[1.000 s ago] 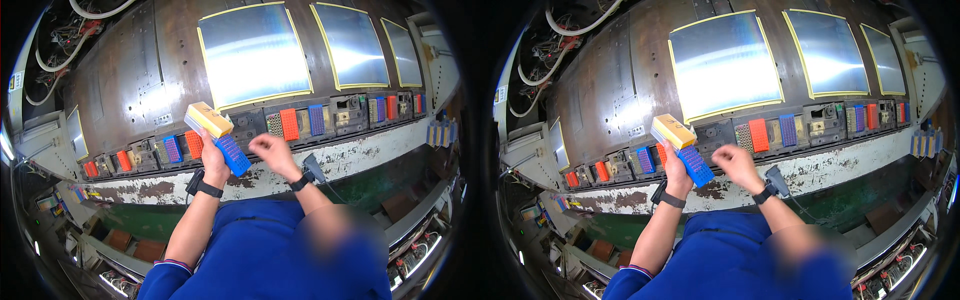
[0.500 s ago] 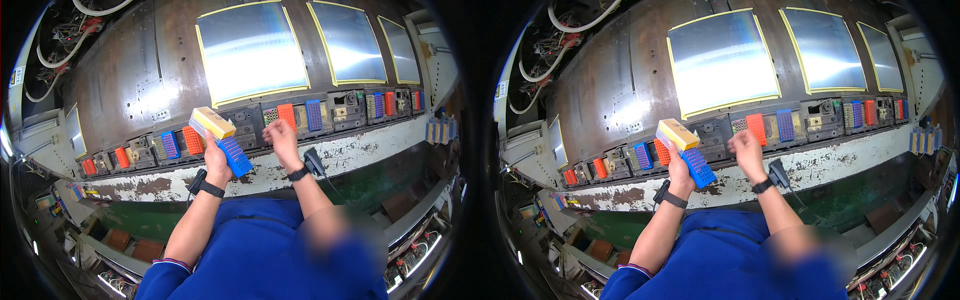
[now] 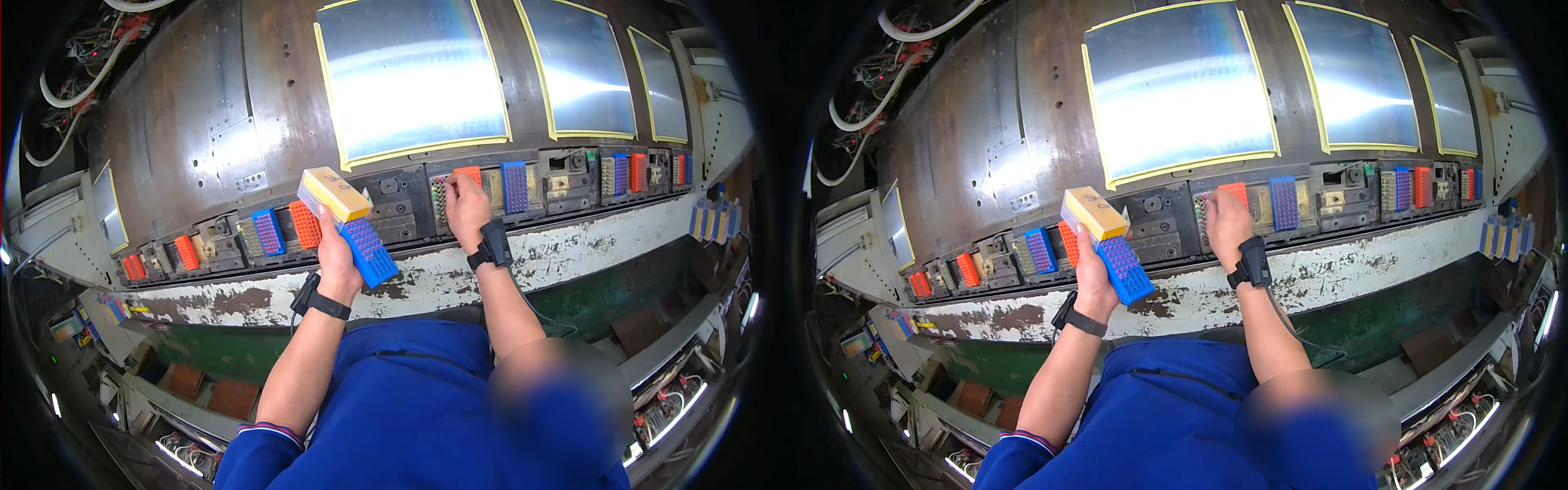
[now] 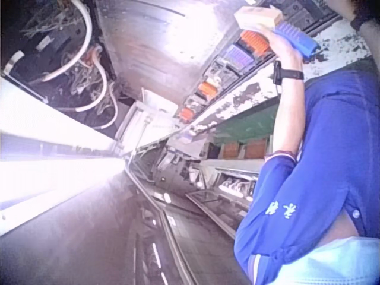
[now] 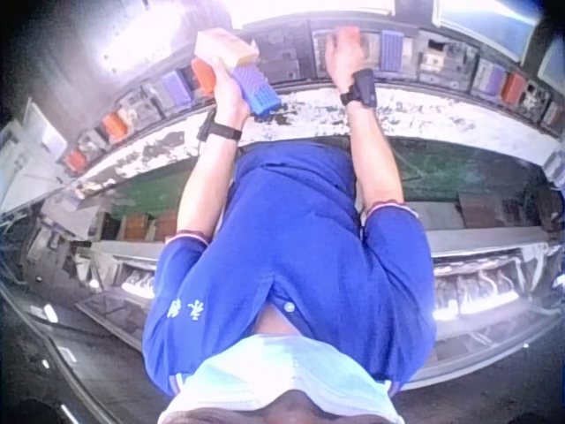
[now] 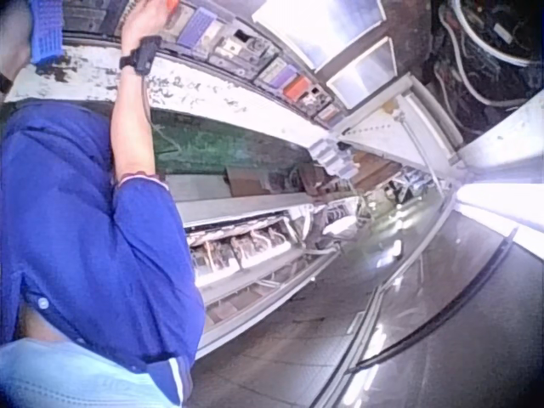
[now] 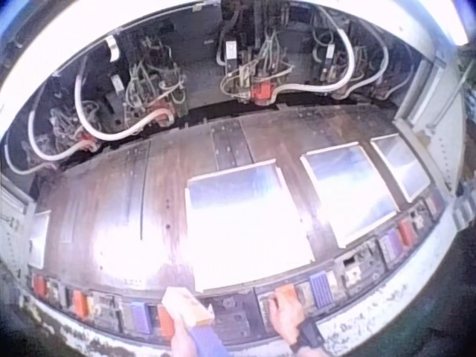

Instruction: The person sorts electronic components into specified sorting trays by hand, following instructions from a document and a machine interface.

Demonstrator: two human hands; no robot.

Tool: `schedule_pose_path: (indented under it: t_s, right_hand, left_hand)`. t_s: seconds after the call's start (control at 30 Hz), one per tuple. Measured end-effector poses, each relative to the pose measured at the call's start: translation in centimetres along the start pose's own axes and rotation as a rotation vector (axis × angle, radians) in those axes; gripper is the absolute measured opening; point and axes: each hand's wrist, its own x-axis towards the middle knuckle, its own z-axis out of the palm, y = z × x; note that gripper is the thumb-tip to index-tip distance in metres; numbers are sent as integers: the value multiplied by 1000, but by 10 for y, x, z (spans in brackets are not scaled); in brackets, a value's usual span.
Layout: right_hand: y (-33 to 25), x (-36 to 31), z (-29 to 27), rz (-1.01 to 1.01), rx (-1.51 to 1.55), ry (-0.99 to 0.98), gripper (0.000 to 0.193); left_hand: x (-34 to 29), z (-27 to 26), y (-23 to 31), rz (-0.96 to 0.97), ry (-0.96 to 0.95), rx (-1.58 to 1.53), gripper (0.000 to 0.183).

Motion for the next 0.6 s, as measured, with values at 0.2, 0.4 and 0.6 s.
schedule_pose_path:
  t_s: [0.2, 0.4, 0.6]
  right_hand:
    - [-2, 0, 1, -20, -43, -20, 7]
    - [-26, 2, -13, 64, 39, -84, 13]
    - [-97, -55, -46, 295, 682, -579, 13]
  left_hand:
    - [2, 7, 4, -13, 10, 29, 72]
    - [-3, 4, 2, 32, 2, 22, 71]
    - [-17, 22, -8, 200, 65, 30, 67]
